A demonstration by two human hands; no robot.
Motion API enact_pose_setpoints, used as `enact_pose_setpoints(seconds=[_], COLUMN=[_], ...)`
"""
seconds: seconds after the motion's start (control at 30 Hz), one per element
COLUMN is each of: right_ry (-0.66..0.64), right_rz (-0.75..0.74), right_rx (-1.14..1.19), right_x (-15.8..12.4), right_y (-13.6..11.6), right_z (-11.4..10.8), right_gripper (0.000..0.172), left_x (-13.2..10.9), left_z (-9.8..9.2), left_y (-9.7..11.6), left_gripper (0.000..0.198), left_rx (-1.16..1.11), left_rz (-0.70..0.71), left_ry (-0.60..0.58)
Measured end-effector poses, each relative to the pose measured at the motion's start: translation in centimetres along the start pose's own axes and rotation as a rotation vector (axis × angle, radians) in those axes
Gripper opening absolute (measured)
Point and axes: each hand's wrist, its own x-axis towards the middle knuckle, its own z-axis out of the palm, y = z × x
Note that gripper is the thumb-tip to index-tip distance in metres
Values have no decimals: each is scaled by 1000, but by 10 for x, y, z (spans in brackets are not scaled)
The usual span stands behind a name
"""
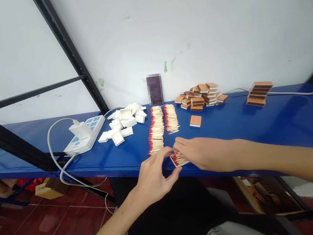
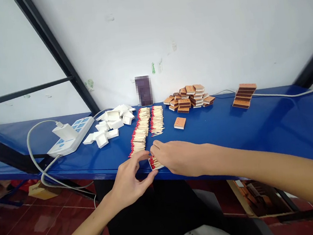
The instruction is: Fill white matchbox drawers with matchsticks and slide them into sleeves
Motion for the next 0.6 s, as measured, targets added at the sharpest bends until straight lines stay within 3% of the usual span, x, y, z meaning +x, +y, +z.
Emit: enact_pose_setpoints(seconds=[0.17, 0.4, 0.6], right_ry=[-38, 89, 95], right_rz=[-9, 74, 94], right_rx=[-44, 206, 351], right_x=[5, -1, -7], right_y=[-5, 4, 17], right_z=[-4, 5, 8], right_gripper=[19, 15, 16], left_x=[-1, -1, -2], left_z=[-2, -1, 0], left_y=[1, 0, 0], left_gripper=[36, 33, 24], left_rx=[0, 52, 42], left_rz=[8, 33, 65], left_ry=[-3, 2, 4])
